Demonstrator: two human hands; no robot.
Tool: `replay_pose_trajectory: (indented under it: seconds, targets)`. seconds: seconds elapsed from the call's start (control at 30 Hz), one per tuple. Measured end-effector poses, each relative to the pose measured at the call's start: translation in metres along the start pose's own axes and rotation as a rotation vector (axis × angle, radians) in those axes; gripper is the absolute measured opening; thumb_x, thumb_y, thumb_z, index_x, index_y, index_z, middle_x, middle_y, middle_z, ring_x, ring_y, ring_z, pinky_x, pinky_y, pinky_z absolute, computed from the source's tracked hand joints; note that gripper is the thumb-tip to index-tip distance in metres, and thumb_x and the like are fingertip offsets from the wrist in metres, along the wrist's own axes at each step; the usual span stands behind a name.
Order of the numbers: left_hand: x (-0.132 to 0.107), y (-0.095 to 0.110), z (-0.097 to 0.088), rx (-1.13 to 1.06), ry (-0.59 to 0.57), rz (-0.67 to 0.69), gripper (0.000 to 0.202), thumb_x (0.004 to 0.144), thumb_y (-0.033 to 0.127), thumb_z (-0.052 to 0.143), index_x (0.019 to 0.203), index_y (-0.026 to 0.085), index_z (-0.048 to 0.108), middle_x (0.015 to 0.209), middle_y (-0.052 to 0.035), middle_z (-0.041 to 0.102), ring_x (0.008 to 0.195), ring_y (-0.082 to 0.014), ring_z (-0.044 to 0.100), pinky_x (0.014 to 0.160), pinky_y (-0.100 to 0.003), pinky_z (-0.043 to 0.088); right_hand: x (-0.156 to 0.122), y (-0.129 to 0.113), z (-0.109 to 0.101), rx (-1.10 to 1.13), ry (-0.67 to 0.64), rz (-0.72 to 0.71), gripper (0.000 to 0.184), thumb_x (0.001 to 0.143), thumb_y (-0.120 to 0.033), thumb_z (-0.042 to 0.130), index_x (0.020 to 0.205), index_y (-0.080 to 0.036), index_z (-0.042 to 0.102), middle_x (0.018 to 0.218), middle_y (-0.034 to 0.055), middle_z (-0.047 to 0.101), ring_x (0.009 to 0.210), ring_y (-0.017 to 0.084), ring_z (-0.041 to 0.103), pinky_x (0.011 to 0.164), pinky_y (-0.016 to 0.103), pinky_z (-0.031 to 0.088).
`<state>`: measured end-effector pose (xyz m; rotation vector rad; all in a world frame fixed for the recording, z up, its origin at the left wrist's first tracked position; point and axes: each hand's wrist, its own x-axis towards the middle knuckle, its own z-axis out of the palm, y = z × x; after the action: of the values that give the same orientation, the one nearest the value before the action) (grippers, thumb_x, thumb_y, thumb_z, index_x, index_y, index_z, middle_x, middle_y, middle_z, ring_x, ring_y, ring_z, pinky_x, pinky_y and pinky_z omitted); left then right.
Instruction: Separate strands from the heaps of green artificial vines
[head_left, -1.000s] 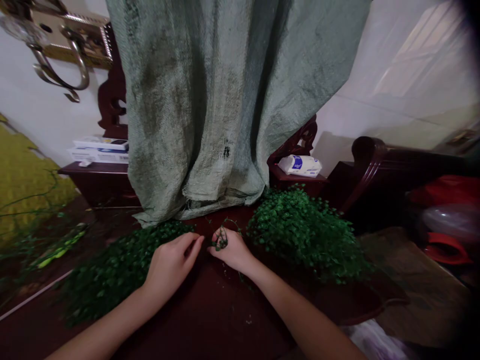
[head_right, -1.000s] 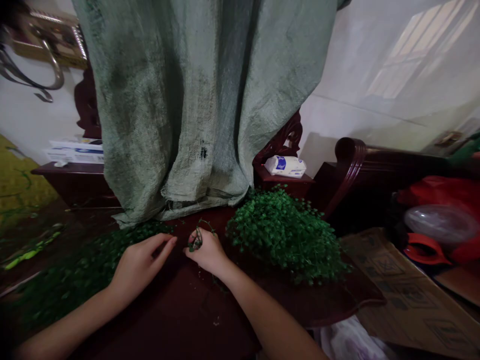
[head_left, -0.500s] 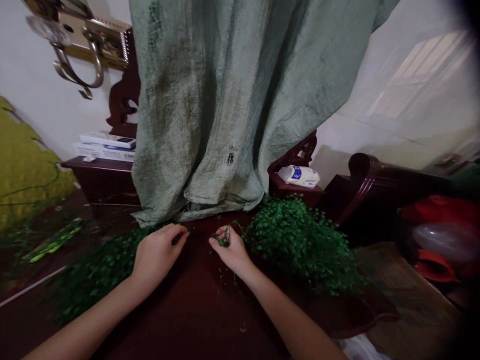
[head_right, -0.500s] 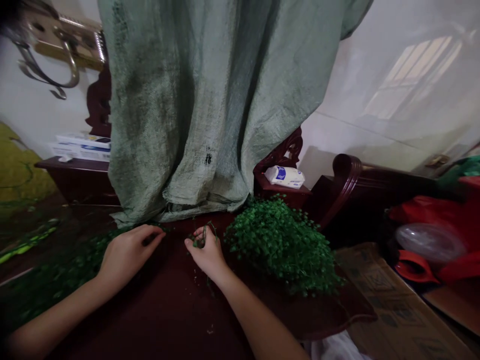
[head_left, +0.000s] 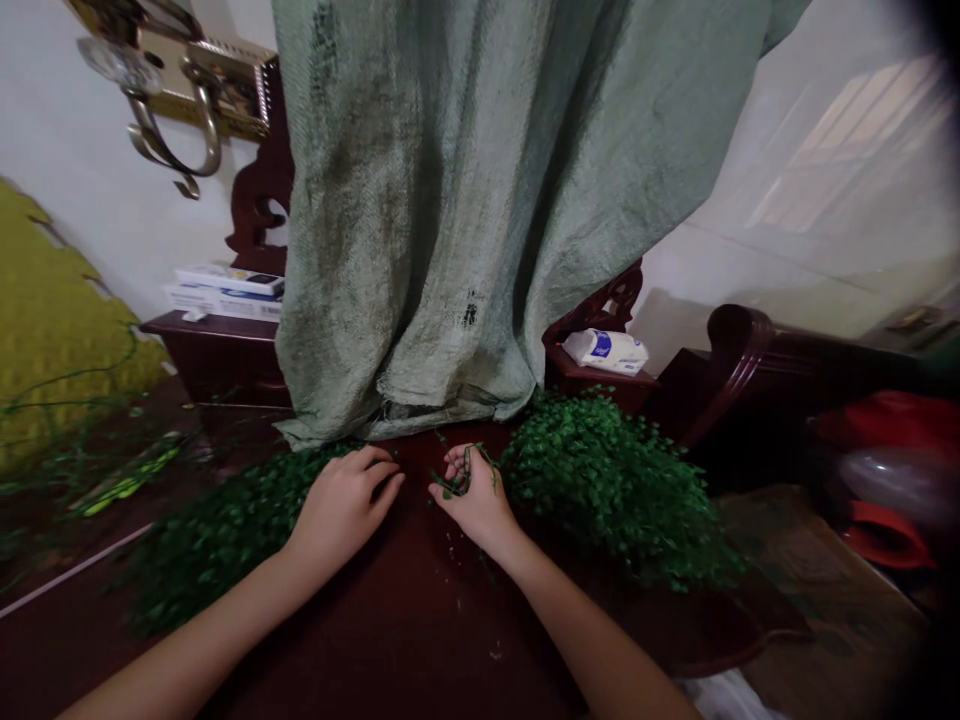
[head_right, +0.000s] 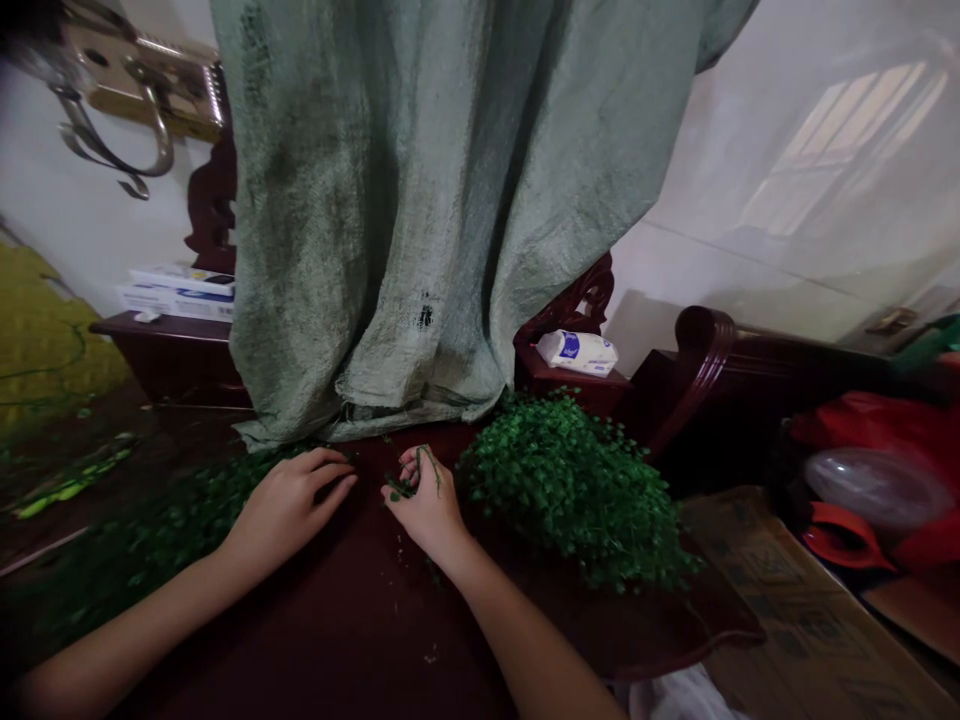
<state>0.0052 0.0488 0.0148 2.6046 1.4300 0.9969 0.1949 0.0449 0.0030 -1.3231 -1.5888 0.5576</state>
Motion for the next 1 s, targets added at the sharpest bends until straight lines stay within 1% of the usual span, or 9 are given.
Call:
replay_pose_trajectory:
  seconds: [0.1, 0.2, 0.3, 0.43, 0.63, 0.73, 0.8, 0.9, 1.0]
  targets:
    - [-0.001, 0.014, -0.004, -0.273, -0.074, 0.053, 0.03, 0.095, 0.035, 0.045, 0.093, 0.02, 0.072, 0.094, -0.0061, 0.07, 0.087, -0.0195, 0.066, 0.081, -0.031, 0.051, -0.003, 0.001, 0.001, 0.004, -0.001, -0.027, 0.03, 0.064, -0.022, 0.065, 0.089, -0.021, 0.049, 0.073, -0.0028, 0.052, 0.064, 0.013, 0.052, 0.06, 0.025, 0.046]
    - [-0.006, 0.026, -0.003, -0.372, -0.16, 0.019, 0.027, 0.095, 0.036, 0.047, 0.101, 0.021, 0.067, 0.095, -0.0051, 0.069, 0.089, -0.0194, 0.066, 0.082, -0.031, 0.051, -0.009, 0.001, 0.002, -0.065, -0.003, -0.131, 0.029, 0.065, -0.015, 0.059, 0.092, -0.021, 0.05, 0.076, -0.0013, 0.054, 0.068, 0.015, 0.053, 0.063, 0.026, 0.046]
    - [-0.01, 0.03, 0.003, -0.395, -0.205, -0.006, 0.024, 0.094, 0.035, 0.048, 0.099, 0.019, 0.066, 0.095, -0.0055, 0.067, 0.088, -0.0196, 0.066, 0.08, -0.031, 0.053, -0.015, -0.001, 0.003, -0.227, -0.035, -0.291, 0.035, 0.062, -0.006, 0.049, 0.093, -0.022, 0.053, 0.082, 0.0016, 0.057, 0.077, 0.018, 0.054, 0.071, 0.029, 0.044]
    - [-0.013, 0.028, 0.008, -0.342, -0.182, 0.011, 0.029, 0.096, 0.028, 0.04, 0.093, 0.019, 0.068, 0.092, -0.006, 0.068, 0.084, -0.0192, 0.067, 0.078, -0.03, 0.053, -0.018, -0.008, 0.001, -0.404, -0.081, -0.409, 0.036, 0.06, -0.004, 0.045, 0.092, -0.02, 0.053, 0.083, 0.0038, 0.058, 0.08, 0.021, 0.052, 0.074, 0.032, 0.041]
    - [-0.02, 0.034, 0.004, -0.133, -0.06, 0.118, 0.031, 0.094, 0.026, 0.041, 0.085, 0.019, 0.07, 0.074, -0.0048, 0.068, 0.066, -0.019, 0.067, 0.062, -0.028, 0.051, -0.02, -0.019, -0.01, -0.54, -0.036, -0.5, 0.03, 0.067, -0.007, 0.047, 0.094, -0.02, 0.054, 0.082, 0.0037, 0.058, 0.079, 0.022, 0.051, 0.084, 0.038, 0.035]
    - [-0.022, 0.038, 0.001, -0.156, -0.057, 0.066, 0.03, 0.093, 0.027, 0.042, 0.08, 0.019, 0.068, 0.068, -0.0021, 0.064, 0.061, -0.0171, 0.065, 0.056, -0.025, 0.047, -0.02, -0.02, -0.011, -0.508, 0.022, -0.497, 0.026, 0.07, -0.008, 0.048, 0.093, -0.02, 0.054, 0.079, 0.0027, 0.058, 0.076, 0.021, 0.051, 0.086, 0.038, 0.034]
    - [-0.022, 0.039, 0.0, -0.158, -0.075, 0.004, 0.029, 0.092, 0.028, 0.043, 0.073, 0.02, 0.064, 0.065, -0.0007, 0.062, 0.057, -0.0161, 0.063, 0.054, -0.025, 0.045, -0.02, -0.02, -0.009, -0.455, 0.018, -0.461, 0.026, 0.069, -0.008, 0.049, 0.091, -0.021, 0.054, 0.077, 0.0015, 0.058, 0.075, 0.02, 0.052, 0.085, 0.037, 0.035]
    - [-0.023, 0.041, 0.0, -0.115, -0.068, -0.051, 0.027, 0.091, 0.028, 0.044, 0.07, 0.02, 0.058, 0.065, -0.0001, 0.059, 0.057, -0.016, 0.062, 0.053, -0.025, 0.043, -0.021, -0.022, -0.007, -0.367, -0.05, -0.427, 0.026, 0.067, -0.008, 0.051, 0.088, -0.022, 0.054, 0.077, 0.0004, 0.06, 0.076, 0.019, 0.055, 0.081, 0.035, 0.036]
    - [-0.024, 0.041, 0.0, -0.092, -0.037, -0.052, 0.025, 0.09, 0.028, 0.043, 0.071, 0.02, 0.057, 0.067, 0.0, 0.06, 0.057, -0.0159, 0.062, 0.051, -0.025, 0.041, -0.023, -0.028, -0.008, -0.317, -0.136, -0.424, 0.025, 0.068, -0.009, 0.052, 0.089, -0.022, 0.055, 0.08, 0.0006, 0.062, 0.077, 0.018, 0.057, 0.079, 0.034, 0.038]
